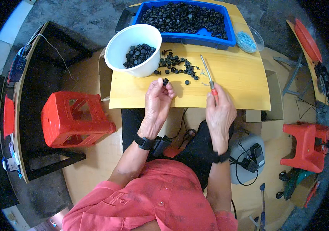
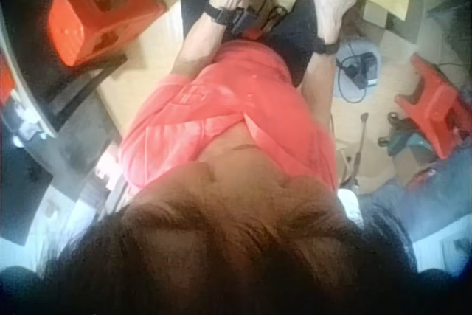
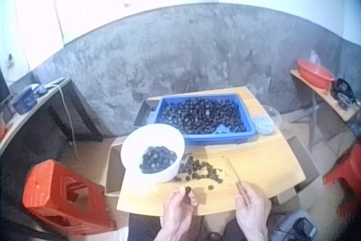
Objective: Assembling small black plastic components by hand and with a screwdriver.
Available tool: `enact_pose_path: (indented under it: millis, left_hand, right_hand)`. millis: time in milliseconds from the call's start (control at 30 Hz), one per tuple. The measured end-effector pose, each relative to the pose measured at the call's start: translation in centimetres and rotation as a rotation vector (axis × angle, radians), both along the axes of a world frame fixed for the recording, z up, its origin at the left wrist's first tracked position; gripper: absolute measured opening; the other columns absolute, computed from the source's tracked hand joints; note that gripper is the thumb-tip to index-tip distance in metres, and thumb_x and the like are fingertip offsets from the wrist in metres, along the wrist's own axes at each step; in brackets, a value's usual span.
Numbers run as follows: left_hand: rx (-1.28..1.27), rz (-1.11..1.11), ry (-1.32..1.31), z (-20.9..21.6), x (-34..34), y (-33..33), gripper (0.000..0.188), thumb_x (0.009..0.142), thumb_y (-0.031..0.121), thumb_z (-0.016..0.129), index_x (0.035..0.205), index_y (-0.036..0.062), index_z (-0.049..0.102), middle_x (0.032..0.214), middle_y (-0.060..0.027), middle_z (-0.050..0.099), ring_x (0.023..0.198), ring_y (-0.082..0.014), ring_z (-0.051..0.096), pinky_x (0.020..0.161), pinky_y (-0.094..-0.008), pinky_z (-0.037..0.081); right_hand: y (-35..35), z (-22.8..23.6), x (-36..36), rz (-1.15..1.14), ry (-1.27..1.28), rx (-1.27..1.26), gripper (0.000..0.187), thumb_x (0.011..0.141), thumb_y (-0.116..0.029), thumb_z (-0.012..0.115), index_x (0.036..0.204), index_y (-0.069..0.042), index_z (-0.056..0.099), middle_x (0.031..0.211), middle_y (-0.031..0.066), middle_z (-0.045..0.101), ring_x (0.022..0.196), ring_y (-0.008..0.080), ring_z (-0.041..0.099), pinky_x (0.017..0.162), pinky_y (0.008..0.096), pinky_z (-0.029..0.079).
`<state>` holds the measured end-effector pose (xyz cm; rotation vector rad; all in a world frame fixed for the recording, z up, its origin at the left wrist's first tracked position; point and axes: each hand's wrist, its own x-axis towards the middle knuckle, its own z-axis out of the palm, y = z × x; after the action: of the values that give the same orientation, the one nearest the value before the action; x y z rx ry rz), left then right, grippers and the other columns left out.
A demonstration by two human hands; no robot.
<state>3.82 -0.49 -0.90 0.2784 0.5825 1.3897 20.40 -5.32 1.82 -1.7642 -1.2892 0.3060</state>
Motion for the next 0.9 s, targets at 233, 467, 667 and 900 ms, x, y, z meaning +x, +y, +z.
enact_pose_path:
  millis: [233, 467, 667, 900]
  left_hand:
    - [0.027, -0.038, 0.037, 0.2, 0.0, -0.3, 0.015, 0.093, 0.021, 0.053, 0.089, 0.0071, 0.05, 0.076, -0.0056, 0.054, 0.071, -0.0142, 0.048, 0.064, -0.0292, 0.041]
    - [0.042, -0.053, 0.018, 0.2, 0.0, -0.3, 0.011, 0.091, 0.016, 0.056, 0.088, 0.0057, 0.053, 0.076, -0.0058, 0.058, 0.066, -0.014, 0.052, 0.063, -0.0276, 0.043]
    - [0.088, -0.093, 0.095, 0.9, 0.0, -1.5, 0.011, 0.091, 0.016, 0.056, 0.09, 0.005, 0.053, 0.075, -0.0057, 0.058, 0.066, -0.0132, 0.053, 0.063, -0.0271, 0.044]
    - [0.177, -0.213, 0.149, 2.7, 0.2, -3.0, 0.013, 0.089, 0.014, 0.06, 0.093, 0.005, 0.051, 0.075, -0.004, 0.059, 0.064, -0.0104, 0.055, 0.059, -0.0229, 0.044]
  right_hand:
    - [4.8, -1.2, 2.3, -0.017, -0.519, 0.001, 0.031, 0.073, -0.008, 0.066, 0.105, -0.008, 0.063, 0.088, 0.0069, 0.063, 0.087, 0.0263, 0.055, 0.077, 0.0366, 0.045]
    - [5.3, -1.0, 3.0, 0.043, -0.494, 0.002, 0.031, 0.074, -0.009, 0.067, 0.105, -0.004, 0.062, 0.093, 0.0101, 0.062, 0.09, 0.0289, 0.053, 0.08, 0.0392, 0.043]
    - [2.2, 3.2, -0.8, 0.148, -0.277, 0.197, 0.022, 0.08, -0.009, 0.063, 0.101, -0.002, 0.064, 0.094, 0.0127, 0.062, 0.089, 0.0266, 0.058, 0.076, 0.0349, 0.046]
    - [0.6, 2.8, -4.1, 0.51, 0.223, 0.186, 0.018, 0.083, -0.006, 0.062, 0.1, 0.001, 0.063, 0.086, 0.0098, 0.062, 0.068, 0.0139, 0.06, 0.058, 0.0252, 0.048]
